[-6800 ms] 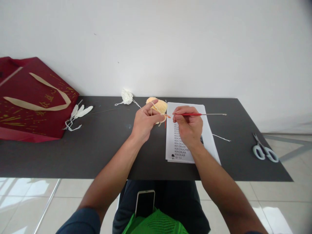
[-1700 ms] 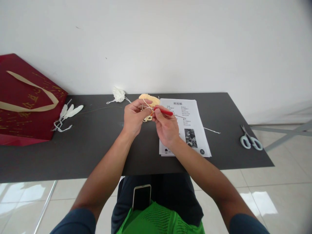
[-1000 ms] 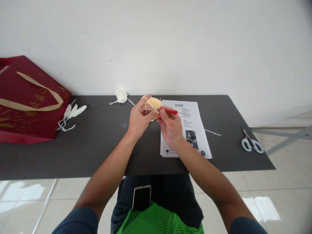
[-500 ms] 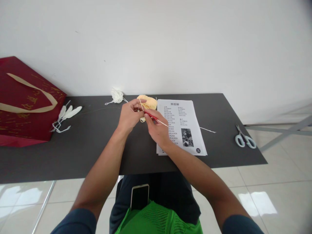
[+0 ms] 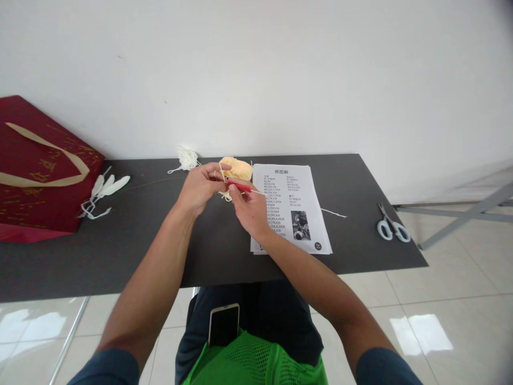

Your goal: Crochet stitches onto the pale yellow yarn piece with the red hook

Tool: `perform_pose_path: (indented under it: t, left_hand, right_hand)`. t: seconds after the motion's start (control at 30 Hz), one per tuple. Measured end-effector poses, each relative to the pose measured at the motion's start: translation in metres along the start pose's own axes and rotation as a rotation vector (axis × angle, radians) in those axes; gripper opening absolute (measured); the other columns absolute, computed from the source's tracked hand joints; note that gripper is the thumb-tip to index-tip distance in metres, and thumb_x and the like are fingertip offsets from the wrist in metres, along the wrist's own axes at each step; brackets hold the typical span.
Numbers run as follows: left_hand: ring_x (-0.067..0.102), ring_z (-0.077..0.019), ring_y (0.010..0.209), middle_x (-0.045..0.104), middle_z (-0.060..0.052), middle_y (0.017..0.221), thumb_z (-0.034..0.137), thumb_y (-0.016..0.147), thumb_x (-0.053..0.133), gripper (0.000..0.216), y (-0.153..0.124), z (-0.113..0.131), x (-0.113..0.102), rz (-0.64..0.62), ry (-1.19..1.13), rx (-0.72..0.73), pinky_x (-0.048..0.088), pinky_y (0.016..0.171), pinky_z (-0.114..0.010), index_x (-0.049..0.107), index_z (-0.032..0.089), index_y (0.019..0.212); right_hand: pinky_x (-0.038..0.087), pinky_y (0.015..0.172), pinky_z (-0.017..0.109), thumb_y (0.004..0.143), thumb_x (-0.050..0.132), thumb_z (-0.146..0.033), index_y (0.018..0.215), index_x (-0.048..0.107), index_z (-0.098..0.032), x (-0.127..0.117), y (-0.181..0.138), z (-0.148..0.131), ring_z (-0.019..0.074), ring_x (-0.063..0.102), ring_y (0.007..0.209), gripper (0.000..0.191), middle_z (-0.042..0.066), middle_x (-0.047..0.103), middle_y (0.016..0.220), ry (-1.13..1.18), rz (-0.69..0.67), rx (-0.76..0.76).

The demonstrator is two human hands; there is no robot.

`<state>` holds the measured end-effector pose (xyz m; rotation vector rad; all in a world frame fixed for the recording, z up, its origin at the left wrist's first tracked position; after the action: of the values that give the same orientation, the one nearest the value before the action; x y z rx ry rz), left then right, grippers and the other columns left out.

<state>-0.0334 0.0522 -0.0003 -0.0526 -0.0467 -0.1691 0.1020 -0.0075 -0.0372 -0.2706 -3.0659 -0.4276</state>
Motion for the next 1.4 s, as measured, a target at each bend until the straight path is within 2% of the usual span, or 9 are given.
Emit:
perform_pose_path:
  t: [0.1, 0.33, 0.63, 0.8, 0.93, 1.07, 1.27, 1.4]
  left_hand:
    - [0.050, -0.0072, 0.048, 0.069, 0.001, 0.066, 0.005, 0.052, 0.072, 0.047, 0.000, -0.002, -0.005, -0.002, -0.009, -0.007, 0.031, 0.045, -0.019, 0.078, 0.016, 0.098]
    - [0.052, -0.0067, 0.049, 0.070, 0.000, 0.069, 0.006, 0.053, 0.074, 0.045, 0.003, -0.009, -0.011, 0.014, -0.106, -0.003, 0.032, 0.045, -0.018, 0.077, 0.016, 0.097]
    - [0.052, -0.0063, 0.052, 0.069, 0.000, 0.073, 0.011, 0.056, 0.080, 0.041, 0.012, -0.012, -0.010, 0.068, -0.200, 0.010, 0.032, 0.045, -0.019, 0.076, 0.015, 0.096]
    - [0.049, -0.0055, 0.052, 0.065, 0.002, 0.071, 0.011, 0.059, 0.080, 0.040, 0.011, -0.013, -0.015, 0.084, -0.200, 0.070, 0.031, 0.045, -0.019, 0.076, 0.016, 0.099]
    - [0.055, -0.0069, 0.056, 0.069, 0.001, 0.076, 0.012, 0.060, 0.081, 0.043, 0.003, -0.017, -0.013, 0.124, -0.243, 0.089, 0.033, 0.047, -0.019, 0.075, 0.017, 0.102]
    - [0.060, -0.0088, 0.060, 0.069, 0.002, 0.080, 0.012, 0.062, 0.080, 0.048, -0.006, -0.018, -0.008, 0.152, -0.290, 0.127, 0.044, 0.054, -0.021, 0.073, 0.019, 0.108]
    - [0.061, -0.0089, 0.061, 0.068, 0.003, 0.078, 0.010, 0.064, 0.079, 0.060, -0.016, -0.016, -0.006, 0.180, -0.251, 0.233, 0.046, 0.057, -0.021, 0.068, 0.019, 0.122]
    - [0.062, -0.0097, 0.063, 0.068, 0.003, 0.081, 0.012, 0.067, 0.079, 0.062, -0.019, -0.016, -0.006, 0.165, -0.260, 0.248, 0.049, 0.059, -0.023, 0.066, 0.020, 0.127]
  right_hand:
    - [0.059, 0.081, 0.031, 0.095, 0.062, -0.047, 0.110, 0.078, -0.029, 0.003, 0.002, -0.002, 0.0186, 0.073, 0.095, 0.028, 0.003, 0.080, 0.107, 0.039, -0.016, 0.067]
    - [0.054, 0.067, 0.029, 0.091, 0.065, -0.053, 0.094, 0.080, -0.025, 0.012, 0.014, 0.004, 0.0146, 0.068, 0.068, 0.031, 0.001, 0.076, 0.078, 0.029, 0.020, 0.165]
    - [0.051, 0.059, 0.024, 0.078, 0.078, -0.044, 0.096, 0.077, -0.022, 0.030, 0.032, 0.008, 0.0106, 0.063, 0.066, 0.028, 0.000, 0.074, 0.083, 0.432, 0.112, 0.341]
    - [0.050, 0.060, 0.025, 0.075, 0.082, -0.042, 0.094, 0.075, -0.023, 0.035, 0.036, 0.008, 0.0099, 0.061, 0.064, 0.027, -0.003, 0.071, 0.078, 0.498, 0.095, 0.326]
    - [0.049, 0.060, 0.025, 0.072, 0.084, -0.040, 0.088, 0.074, -0.023, 0.031, 0.034, 0.007, 0.0093, 0.059, 0.064, 0.026, -0.004, 0.070, 0.076, 0.576, 0.065, 0.319]
    - [0.049, 0.059, 0.026, 0.070, 0.086, -0.043, 0.089, 0.075, -0.023, 0.029, 0.029, 0.001, 0.0100, 0.058, 0.065, 0.029, -0.003, 0.070, 0.079, 0.591, 0.039, 0.356]
    - [0.046, 0.057, 0.026, 0.073, 0.084, -0.042, 0.087, 0.076, -0.024, 0.031, 0.019, -0.004, 0.0107, 0.057, 0.065, 0.024, -0.003, 0.067, 0.073, 0.600, 0.001, 0.346]
    - [0.046, 0.057, 0.026, 0.073, 0.083, -0.043, 0.084, 0.075, -0.024, 0.031, 0.018, -0.005, 0.0101, 0.056, 0.063, 0.024, -0.004, 0.065, 0.071, 0.596, 0.010, 0.333]
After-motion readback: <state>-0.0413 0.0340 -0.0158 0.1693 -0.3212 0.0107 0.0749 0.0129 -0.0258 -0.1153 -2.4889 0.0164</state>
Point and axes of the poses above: each hand's wrist, its own y-axis towards the middle knuckle, its own x-axis out of the palm, z = x × y, the point moved 1 cm from there along y, towards the middle knuckle
